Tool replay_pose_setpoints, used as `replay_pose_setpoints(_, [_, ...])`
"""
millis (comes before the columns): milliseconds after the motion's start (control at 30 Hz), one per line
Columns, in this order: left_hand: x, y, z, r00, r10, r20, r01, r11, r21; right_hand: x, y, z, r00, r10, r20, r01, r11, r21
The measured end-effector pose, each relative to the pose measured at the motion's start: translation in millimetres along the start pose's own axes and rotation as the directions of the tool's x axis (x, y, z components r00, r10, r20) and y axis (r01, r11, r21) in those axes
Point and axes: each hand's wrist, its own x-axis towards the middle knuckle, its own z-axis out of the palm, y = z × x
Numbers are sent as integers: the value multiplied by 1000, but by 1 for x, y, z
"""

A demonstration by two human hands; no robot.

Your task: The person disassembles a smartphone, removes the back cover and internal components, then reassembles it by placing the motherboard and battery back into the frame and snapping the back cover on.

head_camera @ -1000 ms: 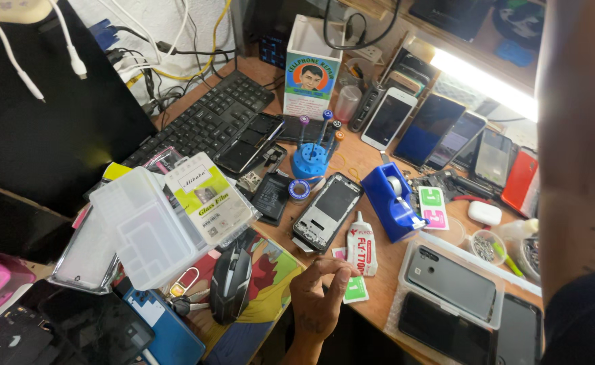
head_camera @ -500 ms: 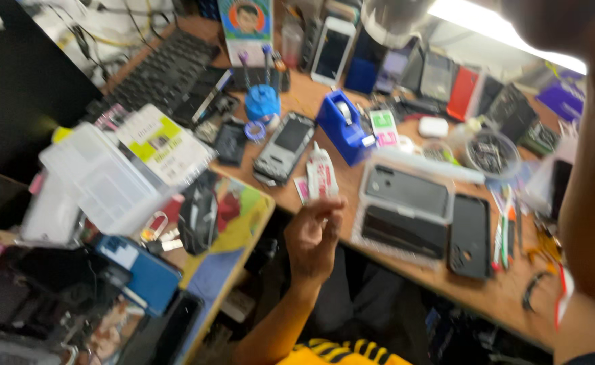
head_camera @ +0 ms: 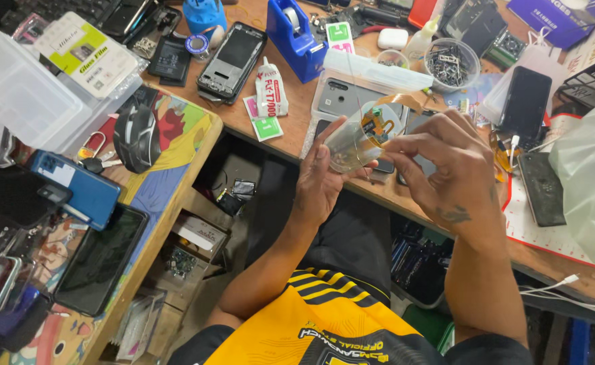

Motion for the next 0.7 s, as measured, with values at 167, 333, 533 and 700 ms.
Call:
replay_pose_setpoints(167, [2, -11, -2, 1000, 14, 26, -15, 1000, 6, -14, 12, 0, 989, 151, -5, -149, 983, 104])
replay_pose_setpoints(333, [7, -14, -7, 1000, -23, 4, 23, 999, -25, -12, 20, -4, 987, 162, 5, -160, 968, 194])
replay_pose_setpoints(533, [15, -16, -5, 997, -58, 49, 63, 992, -113, -9, 28, -7, 993, 91, 68, -100, 985, 141])
replay_pose_setpoints(700, [17, -18, -8, 995, -101, -6, 99, 978, -185, -7, 25, -6, 979, 178, 101, -195, 958, 210])
